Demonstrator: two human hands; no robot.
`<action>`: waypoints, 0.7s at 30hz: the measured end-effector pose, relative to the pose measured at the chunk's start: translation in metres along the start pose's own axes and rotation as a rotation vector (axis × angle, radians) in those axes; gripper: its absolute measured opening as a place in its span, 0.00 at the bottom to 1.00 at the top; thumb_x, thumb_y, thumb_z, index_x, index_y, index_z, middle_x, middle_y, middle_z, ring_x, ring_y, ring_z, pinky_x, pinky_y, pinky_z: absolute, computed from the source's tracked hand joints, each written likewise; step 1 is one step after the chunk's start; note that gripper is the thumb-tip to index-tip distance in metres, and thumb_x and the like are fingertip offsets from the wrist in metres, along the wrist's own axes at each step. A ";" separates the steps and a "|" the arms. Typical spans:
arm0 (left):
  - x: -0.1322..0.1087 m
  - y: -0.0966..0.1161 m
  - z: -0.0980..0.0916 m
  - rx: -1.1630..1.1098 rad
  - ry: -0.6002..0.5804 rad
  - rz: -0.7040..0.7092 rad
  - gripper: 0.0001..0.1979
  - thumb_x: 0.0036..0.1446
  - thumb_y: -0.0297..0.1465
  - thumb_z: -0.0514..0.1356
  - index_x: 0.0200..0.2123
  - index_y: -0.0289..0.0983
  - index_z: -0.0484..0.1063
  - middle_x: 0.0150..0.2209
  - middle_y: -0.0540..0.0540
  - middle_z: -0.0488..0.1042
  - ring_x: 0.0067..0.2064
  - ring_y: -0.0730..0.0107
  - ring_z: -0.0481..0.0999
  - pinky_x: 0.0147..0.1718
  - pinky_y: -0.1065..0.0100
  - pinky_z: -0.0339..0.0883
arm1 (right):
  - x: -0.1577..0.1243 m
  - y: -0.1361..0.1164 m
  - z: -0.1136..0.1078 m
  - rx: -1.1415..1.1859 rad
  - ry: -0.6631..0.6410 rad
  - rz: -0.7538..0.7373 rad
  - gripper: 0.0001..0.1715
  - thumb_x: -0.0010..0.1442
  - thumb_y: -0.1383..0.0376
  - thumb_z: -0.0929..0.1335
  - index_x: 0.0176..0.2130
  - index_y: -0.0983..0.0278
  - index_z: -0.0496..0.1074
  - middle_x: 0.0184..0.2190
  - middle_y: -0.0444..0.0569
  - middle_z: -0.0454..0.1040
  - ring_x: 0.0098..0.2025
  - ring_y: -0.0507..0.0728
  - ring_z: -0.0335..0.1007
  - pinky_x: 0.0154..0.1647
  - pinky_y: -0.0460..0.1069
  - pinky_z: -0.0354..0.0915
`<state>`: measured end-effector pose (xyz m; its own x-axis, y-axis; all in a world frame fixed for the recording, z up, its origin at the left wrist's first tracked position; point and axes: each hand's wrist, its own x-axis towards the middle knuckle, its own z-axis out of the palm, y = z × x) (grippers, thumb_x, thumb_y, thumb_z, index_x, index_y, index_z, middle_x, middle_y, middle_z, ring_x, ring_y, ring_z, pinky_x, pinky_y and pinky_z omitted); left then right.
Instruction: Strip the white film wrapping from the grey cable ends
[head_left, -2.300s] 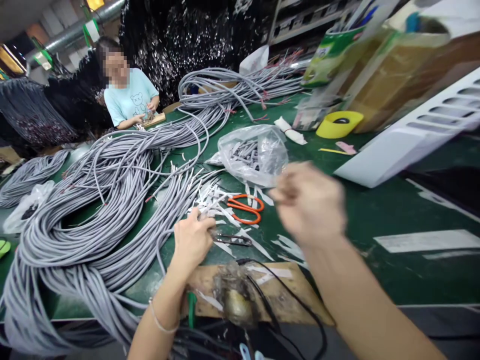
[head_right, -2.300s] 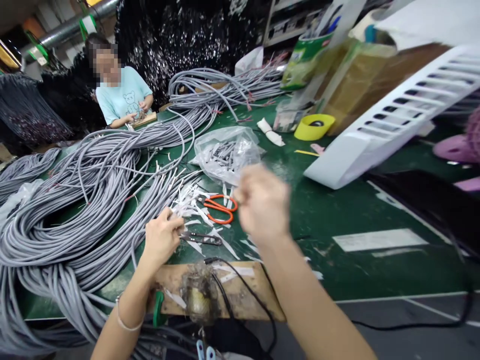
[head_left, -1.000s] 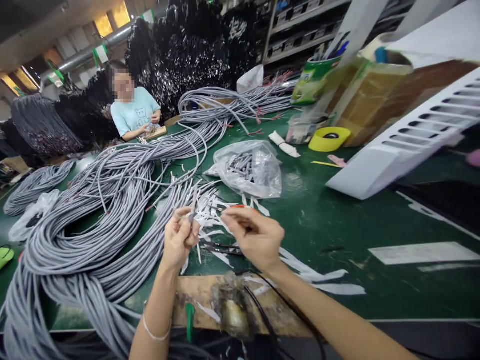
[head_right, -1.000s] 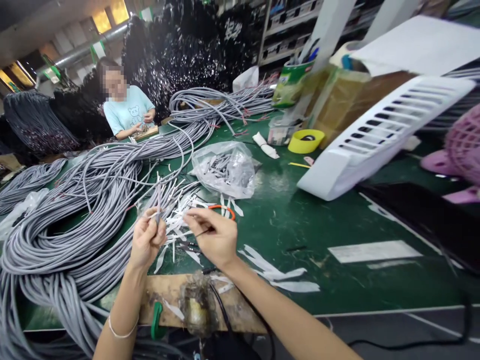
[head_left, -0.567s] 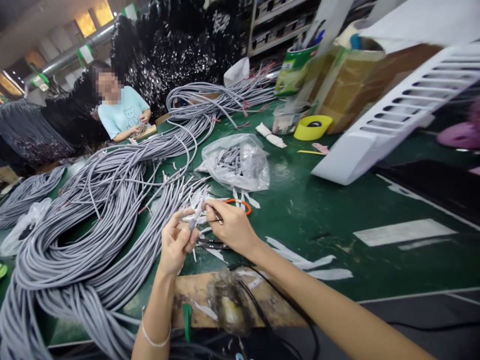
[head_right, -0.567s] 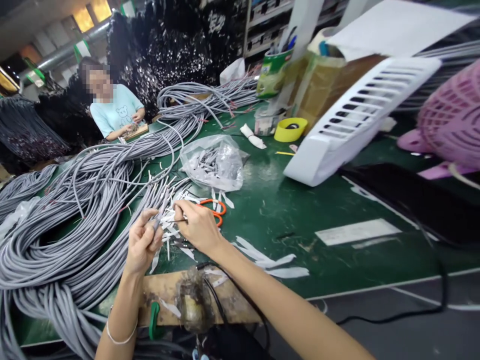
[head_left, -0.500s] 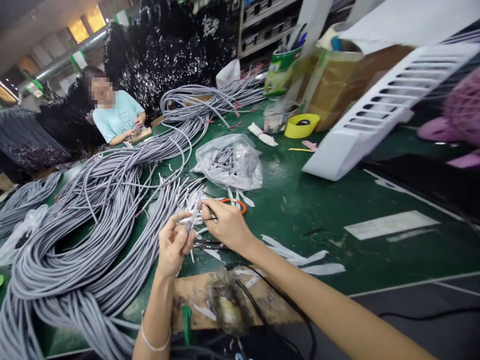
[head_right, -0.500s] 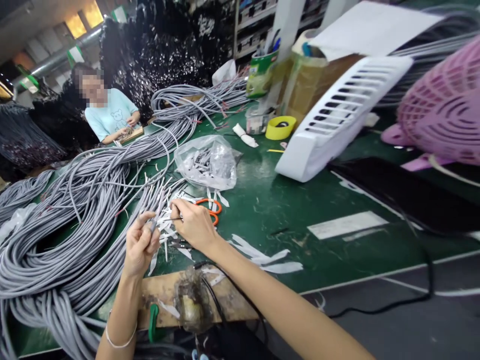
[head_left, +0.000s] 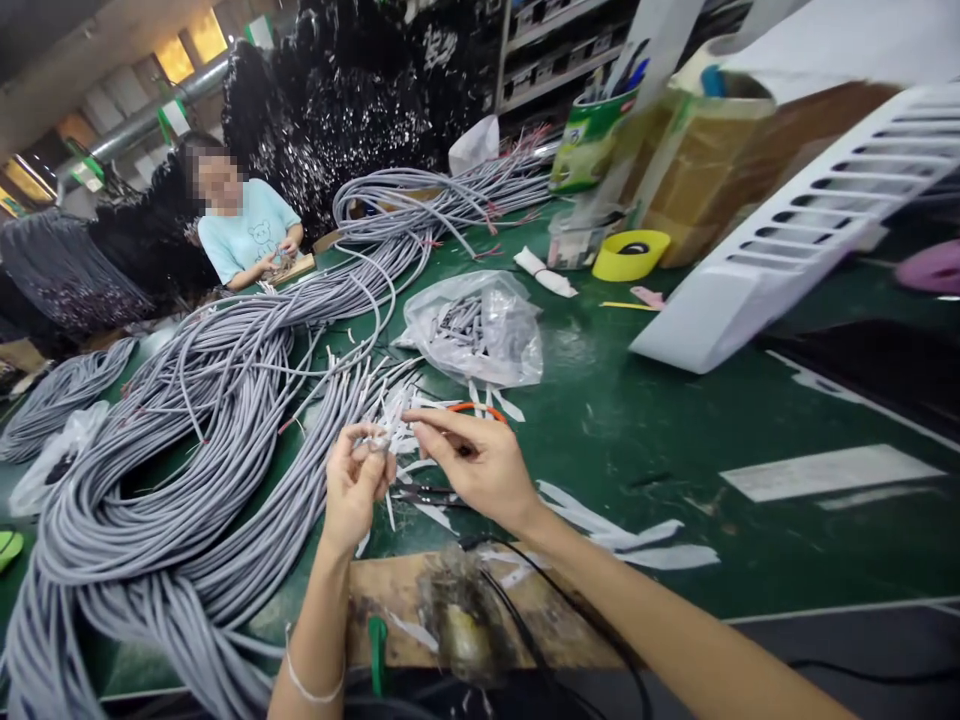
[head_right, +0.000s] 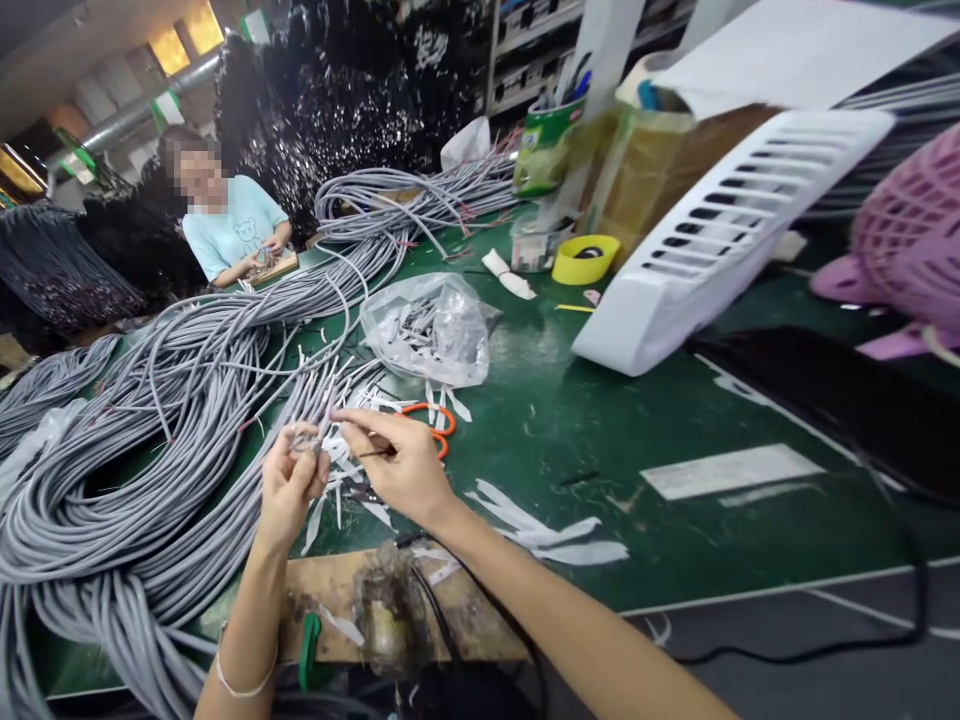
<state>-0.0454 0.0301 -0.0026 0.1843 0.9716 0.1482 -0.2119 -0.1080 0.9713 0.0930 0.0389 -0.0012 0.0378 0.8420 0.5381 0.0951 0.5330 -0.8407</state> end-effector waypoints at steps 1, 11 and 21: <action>-0.001 0.000 0.001 0.031 -0.013 -0.003 0.14 0.53 0.39 0.59 0.36 0.38 0.61 0.18 0.57 0.63 0.14 0.86 0.48 0.13 0.80 0.41 | 0.001 0.001 -0.001 0.064 -0.061 0.068 0.14 0.55 0.63 0.63 0.37 0.67 0.74 0.19 0.43 0.68 0.16 0.46 0.57 0.14 0.42 0.54; -0.004 -0.005 0.001 0.549 0.079 0.149 0.06 0.55 0.28 0.56 0.37 0.36 0.68 0.24 0.50 0.70 0.24 0.74 0.69 0.25 0.75 0.59 | 0.002 0.008 -0.014 -0.325 0.226 -0.007 0.24 0.49 0.61 0.70 0.47 0.60 0.68 0.29 0.44 0.62 0.24 0.49 0.59 0.20 0.44 0.59; -0.002 -0.002 0.002 0.382 0.079 0.066 0.12 0.56 0.35 0.56 0.41 0.35 0.70 0.20 0.53 0.61 0.20 0.78 0.58 0.20 0.76 0.52 | -0.003 0.010 -0.012 -0.535 0.127 -0.226 0.07 0.55 0.68 0.64 0.29 0.64 0.72 0.28 0.47 0.62 0.29 0.52 0.64 0.27 0.46 0.62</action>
<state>-0.0430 0.0279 -0.0045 0.1046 0.9717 0.2120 0.1540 -0.2264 0.9618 0.1054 0.0405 -0.0108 0.0735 0.6786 0.7309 0.6016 0.5544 -0.5751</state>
